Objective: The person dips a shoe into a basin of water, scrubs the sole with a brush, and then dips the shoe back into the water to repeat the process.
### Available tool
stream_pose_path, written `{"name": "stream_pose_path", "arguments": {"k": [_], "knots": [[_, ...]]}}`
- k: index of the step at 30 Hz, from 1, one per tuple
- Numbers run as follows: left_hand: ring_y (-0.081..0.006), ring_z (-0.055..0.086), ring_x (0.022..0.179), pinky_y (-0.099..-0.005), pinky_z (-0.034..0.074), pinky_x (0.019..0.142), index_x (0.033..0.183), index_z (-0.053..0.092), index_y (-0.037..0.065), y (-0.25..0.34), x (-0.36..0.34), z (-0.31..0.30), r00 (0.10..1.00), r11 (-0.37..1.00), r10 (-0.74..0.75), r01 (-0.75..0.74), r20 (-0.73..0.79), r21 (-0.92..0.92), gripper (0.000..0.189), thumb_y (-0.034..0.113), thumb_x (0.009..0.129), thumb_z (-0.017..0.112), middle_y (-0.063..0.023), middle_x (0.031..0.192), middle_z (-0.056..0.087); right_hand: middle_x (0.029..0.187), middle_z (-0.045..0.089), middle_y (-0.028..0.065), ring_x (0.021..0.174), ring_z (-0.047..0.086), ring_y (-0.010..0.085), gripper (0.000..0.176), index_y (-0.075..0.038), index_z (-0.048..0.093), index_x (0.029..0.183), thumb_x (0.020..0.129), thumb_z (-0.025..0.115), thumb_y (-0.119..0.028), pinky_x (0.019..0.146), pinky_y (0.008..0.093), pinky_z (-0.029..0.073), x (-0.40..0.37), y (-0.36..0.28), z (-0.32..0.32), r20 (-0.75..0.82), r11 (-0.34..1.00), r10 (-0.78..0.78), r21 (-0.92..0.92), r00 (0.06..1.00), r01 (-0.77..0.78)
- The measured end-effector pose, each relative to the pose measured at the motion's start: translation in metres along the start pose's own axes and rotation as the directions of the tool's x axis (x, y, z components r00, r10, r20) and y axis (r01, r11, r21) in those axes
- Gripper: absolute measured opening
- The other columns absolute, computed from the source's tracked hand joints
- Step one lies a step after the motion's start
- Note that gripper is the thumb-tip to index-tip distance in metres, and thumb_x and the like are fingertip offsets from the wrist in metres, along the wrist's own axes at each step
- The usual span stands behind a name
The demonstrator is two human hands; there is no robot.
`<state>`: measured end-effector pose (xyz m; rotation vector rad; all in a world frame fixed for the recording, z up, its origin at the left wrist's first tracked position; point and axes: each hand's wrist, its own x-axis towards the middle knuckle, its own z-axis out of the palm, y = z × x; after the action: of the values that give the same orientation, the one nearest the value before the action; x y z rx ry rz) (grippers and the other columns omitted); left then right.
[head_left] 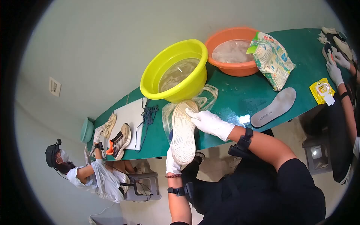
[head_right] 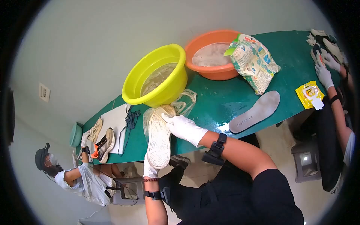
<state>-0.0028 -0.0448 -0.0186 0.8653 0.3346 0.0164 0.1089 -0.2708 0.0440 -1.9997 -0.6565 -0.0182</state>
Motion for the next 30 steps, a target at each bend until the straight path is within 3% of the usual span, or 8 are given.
{"name": "stream_pose_path", "arguments": {"k": [4, 7, 8, 10, 17, 21, 25, 30], "knots": [[-0.0291, 0.063, 0.114, -0.0415, 0.051, 0.1, 0.135, 0.053, -0.002, 0.001, -0.002, -0.01, 0.999, 0.996, -0.049, 0.05, -0.019, 0.07, 0.043, 0.027, 0.105, 0.042, -0.0162, 0.129, 0.062, 0.104, 0.066, 0.0294, 0.099, 0.065, 0.0436, 0.048, -0.003, 0.056, 0.131, 0.101, 0.034, -0.034, 0.089, 0.0482, 0.051, 0.029, 0.034, -0.02, 0.155, 0.95, 0.31, -0.017, 0.938, -0.311], [-0.029, 0.064, 0.111, -0.0411, 0.053, 0.098, 0.133, 0.054, -0.002, 0.001, -0.001, -0.008, 1.0, 0.997, 0.001, 0.0, -0.007, 0.079, 0.043, 0.028, 0.105, 0.041, -0.0164, 0.128, 0.063, 0.101, 0.066, 0.0307, 0.098, 0.064, 0.0445, 0.053, -0.003, 0.062, 0.12, 0.103, 0.033, -0.045, 0.09, 0.0496, 0.048, 0.015, 0.004, -0.012, 0.143, 0.976, 0.207, 0.044, 0.968, -0.215], [-0.029, 0.064, 0.111, -0.041, 0.053, 0.098, 0.133, 0.054, -0.002, -0.001, 0.001, -0.004, 1.0, 0.998, 0.009, -0.009, -0.003, 0.067, 0.043, 0.028, 0.105, 0.041, -0.0163, 0.128, 0.063, 0.098, 0.065, 0.0318, 0.099, 0.063, 0.0465, 0.064, -0.001, 0.065, 0.112, 0.103, 0.028, -0.053, 0.09, 0.0514, 0.047, 0.001, 0.007, 0.01, -0.056, 0.995, -0.035, 0.092, 0.998, 0.04], [-0.0296, 0.064, 0.112, -0.0414, 0.053, 0.098, 0.133, 0.053, -0.002, -0.002, -0.003, -0.009, 1.0, 0.997, -0.011, 0.01, 0.011, 0.075, 0.043, 0.028, 0.105, 0.041, -0.017, 0.129, 0.062, 0.1, 0.065, 0.0319, 0.1, 0.063, 0.0463, 0.065, -0.001, 0.066, 0.109, 0.103, 0.028, -0.054, 0.089, 0.0507, 0.048, 0.017, 0.009, -0.007, 0.124, 0.928, 0.368, 0.007, 0.922, -0.372], [-0.0291, 0.066, 0.108, -0.0395, 0.054, 0.096, 0.132, 0.054, -0.001, -0.001, 0.002, -0.013, 0.999, 0.998, -0.043, 0.042, -0.015, -0.036, 0.041, 0.026, 0.105, 0.042, -0.0169, 0.126, 0.064, 0.092, 0.069, 0.0242, 0.086, 0.067, 0.0385, 0.048, -0.007, 0.058, 0.13, 0.101, 0.041, -0.041, 0.083, 0.0437, 0.051, -0.001, 0.028, 0.023, -0.103, 0.999, -0.037, 0.029, 0.994, 0.04], [-0.0276, 0.066, 0.109, -0.04, 0.055, 0.095, 0.131, 0.054, -0.003, 0.001, -0.006, -0.007, 0.999, 0.997, -0.028, 0.029, -0.017, 0.078, 0.04, 0.021, 0.104, 0.037, -0.0162, 0.125, 0.065, 0.103, 0.068, 0.027, 0.101, 0.067, 0.0375, 0.046, -0.01, 0.052, 0.138, 0.101, 0.041, -0.035, 0.096, 0.044, 0.047, 0.026, 0.027, -0.03, 0.268, 0.826, 0.497, 0.146, 0.825, -0.545], [-0.0293, 0.066, 0.108, -0.0397, 0.055, 0.094, 0.133, 0.052, -0.004, 0.001, 0.001, -0.007, 0.999, 0.999, -0.041, 0.041, -0.021, -0.02, 0.041, 0.021, 0.104, 0.038, -0.0168, 0.128, 0.063, 0.104, 0.067, 0.0279, 0.1, 0.065, 0.0423, 0.048, -0.005, 0.057, 0.129, 0.102, 0.035, -0.039, 0.09, 0.0468, 0.051, -0.006, 0.003, 0.027, 0.035, 0.99, -0.094, 0.104, 0.995, 0.09], [-0.029, 0.065, 0.109, -0.0404, 0.054, 0.096, 0.133, 0.052, -0.003, 0.0, -0.009, -0.005, 0.998, 0.996, -0.017, 0.022, -0.065, 0.086, 0.041, 0.022, 0.104, 0.038, -0.0161, 0.128, 0.063, 0.101, 0.065, 0.0325, 0.097, 0.064, 0.0454, 0.054, 0.001, 0.059, 0.121, 0.103, 0.032, -0.043, 0.088, 0.0507, 0.048, 0.037, 0.058, 0.013, 0.025, 0.941, 0.304, 0.149, 0.952, -0.304]]}}
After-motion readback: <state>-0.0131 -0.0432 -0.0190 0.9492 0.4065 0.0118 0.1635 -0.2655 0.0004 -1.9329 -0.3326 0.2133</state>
